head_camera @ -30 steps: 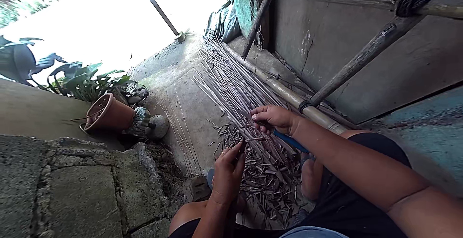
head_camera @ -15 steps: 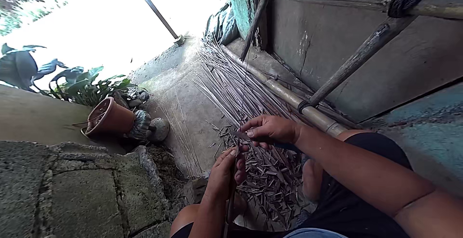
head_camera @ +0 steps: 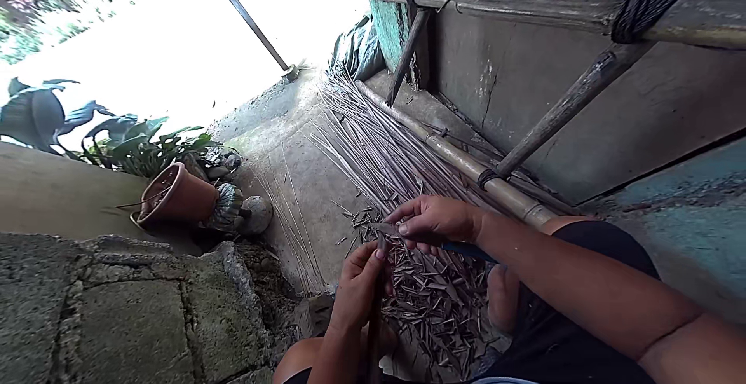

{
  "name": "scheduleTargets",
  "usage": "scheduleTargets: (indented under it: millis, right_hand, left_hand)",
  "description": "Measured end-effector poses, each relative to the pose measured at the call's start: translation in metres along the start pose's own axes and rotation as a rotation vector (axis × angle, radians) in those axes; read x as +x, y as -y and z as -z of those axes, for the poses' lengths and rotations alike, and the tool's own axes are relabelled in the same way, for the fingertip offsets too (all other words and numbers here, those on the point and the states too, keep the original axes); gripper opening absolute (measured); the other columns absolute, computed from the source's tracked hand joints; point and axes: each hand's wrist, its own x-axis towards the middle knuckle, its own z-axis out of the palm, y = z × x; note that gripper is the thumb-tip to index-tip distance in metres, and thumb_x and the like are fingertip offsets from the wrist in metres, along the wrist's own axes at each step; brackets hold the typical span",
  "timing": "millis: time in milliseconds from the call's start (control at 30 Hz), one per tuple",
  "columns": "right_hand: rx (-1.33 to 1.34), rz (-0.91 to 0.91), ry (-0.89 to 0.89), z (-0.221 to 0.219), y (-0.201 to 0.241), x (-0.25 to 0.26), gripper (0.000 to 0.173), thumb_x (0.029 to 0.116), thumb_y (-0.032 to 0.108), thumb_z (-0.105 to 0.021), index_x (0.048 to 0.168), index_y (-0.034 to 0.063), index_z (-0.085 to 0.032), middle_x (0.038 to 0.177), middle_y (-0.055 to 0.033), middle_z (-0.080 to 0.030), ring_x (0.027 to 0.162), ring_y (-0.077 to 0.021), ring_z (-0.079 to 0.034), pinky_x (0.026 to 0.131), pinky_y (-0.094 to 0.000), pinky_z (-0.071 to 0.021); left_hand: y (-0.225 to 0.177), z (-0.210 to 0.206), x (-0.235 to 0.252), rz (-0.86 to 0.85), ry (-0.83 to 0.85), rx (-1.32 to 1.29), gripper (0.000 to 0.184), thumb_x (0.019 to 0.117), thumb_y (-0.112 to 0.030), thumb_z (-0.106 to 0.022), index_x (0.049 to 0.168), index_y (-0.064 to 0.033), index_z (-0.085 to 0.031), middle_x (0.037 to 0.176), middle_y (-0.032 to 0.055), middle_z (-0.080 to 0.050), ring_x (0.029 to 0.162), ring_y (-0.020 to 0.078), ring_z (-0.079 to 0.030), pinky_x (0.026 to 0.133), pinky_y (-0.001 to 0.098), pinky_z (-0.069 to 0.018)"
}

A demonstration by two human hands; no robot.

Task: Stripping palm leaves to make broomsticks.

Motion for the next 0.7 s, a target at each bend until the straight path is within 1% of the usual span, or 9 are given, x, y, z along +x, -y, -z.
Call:
scheduleTargets:
  millis: [67, 133, 200, 333, 367, 500, 567, 633, 700]
  right_hand:
    - [-0.026, -0.019, 0.025, -0.003, -0.003, 0.001, 0.035, 0.1035, 0.011, -0.054, 0.138, 0.0057, -0.059, 0.077, -0.0062, -0.067, 0.053, -0.0096, -0.06, 0.049, -0.0231, -0.0526]
    - [0.021, -0.012, -0.074, 0.002, -0.001, 0.003, 0.035, 0.105, 0.01, -0.052, 0.139, 0.0055, -0.058, 0.076, -0.0046, -0.065, 0.053, -0.0076, -0.057, 0.049, -0.0207, -0.0495]
    - [0.078, -0.013, -0.137, 0.007, -0.001, 0.006, 0.032, 0.1063, 0.009, -0.051, 0.138, 0.005, -0.056, 0.076, -0.005, -0.065, 0.053, -0.0075, -0.058, 0.049, -0.0193, -0.0493]
    - [0.04, -0.043, 0.022, -0.005, -0.01, 0.005, 0.031, 0.1052, 0.01, -0.052, 0.136, 0.0049, -0.056, 0.078, -0.0044, -0.065, 0.053, -0.0081, -0.059, 0.049, -0.0214, -0.0516]
    - [0.038, -0.042, 0.025, -0.008, -0.011, 0.005, 0.031, 0.1048, 0.01, -0.053, 0.135, 0.0048, -0.057, 0.078, -0.0045, -0.066, 0.053, -0.0083, -0.06, 0.049, -0.0216, -0.0518]
    - [0.137, -0.027, -0.175, 0.003, -0.003, 0.008, 0.03, 0.1071, 0.011, -0.05, 0.136, 0.0053, -0.056, 0.079, -0.0053, -0.065, 0.054, -0.0078, -0.058, 0.049, -0.0193, -0.0489]
    - [0.168, -0.028, -0.214, 0.008, 0.0, 0.008, 0.029, 0.1075, 0.01, -0.05, 0.136, 0.0053, -0.056, 0.08, -0.0073, -0.065, 0.055, -0.0091, -0.06, 0.049, -0.0194, -0.0496]
    - [0.123, -0.052, -0.109, 0.001, -0.003, 0.004, 0.031, 0.1061, 0.01, -0.05, 0.137, 0.0059, -0.055, 0.081, -0.0068, -0.066, 0.056, -0.0101, -0.061, 0.049, -0.0218, -0.0517]
    - [0.092, -0.076, 0.032, -0.009, -0.008, 0.003, 0.03, 0.1055, 0.011, -0.05, 0.135, 0.0057, -0.057, 0.08, -0.0063, -0.067, 0.055, -0.0106, -0.062, 0.05, -0.0237, -0.0545]
  left_hand:
    - [0.0, -0.001, 0.0, -0.064, -0.089, 0.212, 0.024, 0.1046, -0.012, -0.053, 0.114, 0.0055, -0.067, 0.071, 0.0081, -0.065, 0.052, 0.0124, -0.06, 0.049, 0.0258, -0.0543]
    - [0.003, -0.001, -0.002, -0.116, -0.12, 0.412, 0.022, 0.1026, -0.009, -0.055, 0.111, 0.0031, -0.071, 0.073, 0.0064, -0.068, 0.052, 0.0119, -0.062, 0.048, 0.0255, -0.0552]
    - [0.006, -0.002, -0.004, -0.141, -0.12, 0.492, 0.02, 0.1012, -0.009, -0.057, 0.11, 0.002, -0.072, 0.073, 0.005, -0.069, 0.052, 0.0111, -0.062, 0.048, 0.025, -0.0549]
    - [0.007, -0.004, -0.004, -0.146, -0.116, 0.461, 0.028, 0.1008, -0.008, -0.057, 0.123, 0.0048, -0.068, 0.075, 0.006, -0.069, 0.053, 0.0112, -0.062, 0.049, 0.0248, -0.0549]
    - [0.007, -0.004, -0.004, -0.15, -0.122, 0.457, 0.029, 0.1007, -0.008, -0.057, 0.125, 0.0055, -0.067, 0.075, 0.0057, -0.069, 0.053, 0.0107, -0.062, 0.049, 0.0243, -0.0549]
    - [0.011, -0.004, -0.006, -0.205, -0.157, 0.563, 0.032, 0.0999, -0.007, -0.058, 0.129, 0.004, -0.066, 0.078, 0.0046, -0.071, 0.056, 0.0095, -0.063, 0.052, 0.0239, -0.0563]
    - [0.014, -0.003, -0.006, -0.23, -0.166, 0.658, 0.034, 0.0994, -0.01, -0.059, 0.13, 0.0006, -0.067, 0.084, 0.0037, -0.073, 0.059, 0.0093, -0.066, 0.054, 0.025, -0.0585]
    - [0.018, -0.002, -0.006, -0.248, -0.179, 0.722, 0.034, 0.0991, -0.012, -0.059, 0.13, -0.0017, -0.069, 0.091, 0.004, -0.074, 0.062, 0.0088, -0.066, 0.056, 0.0258, -0.0595]
    - [0.017, -0.001, -0.006, -0.268, -0.193, 0.743, 0.033, 0.0987, -0.012, -0.059, 0.128, -0.002, -0.07, 0.092, 0.0045, -0.073, 0.062, 0.0084, -0.066, 0.056, 0.0252, -0.0593]
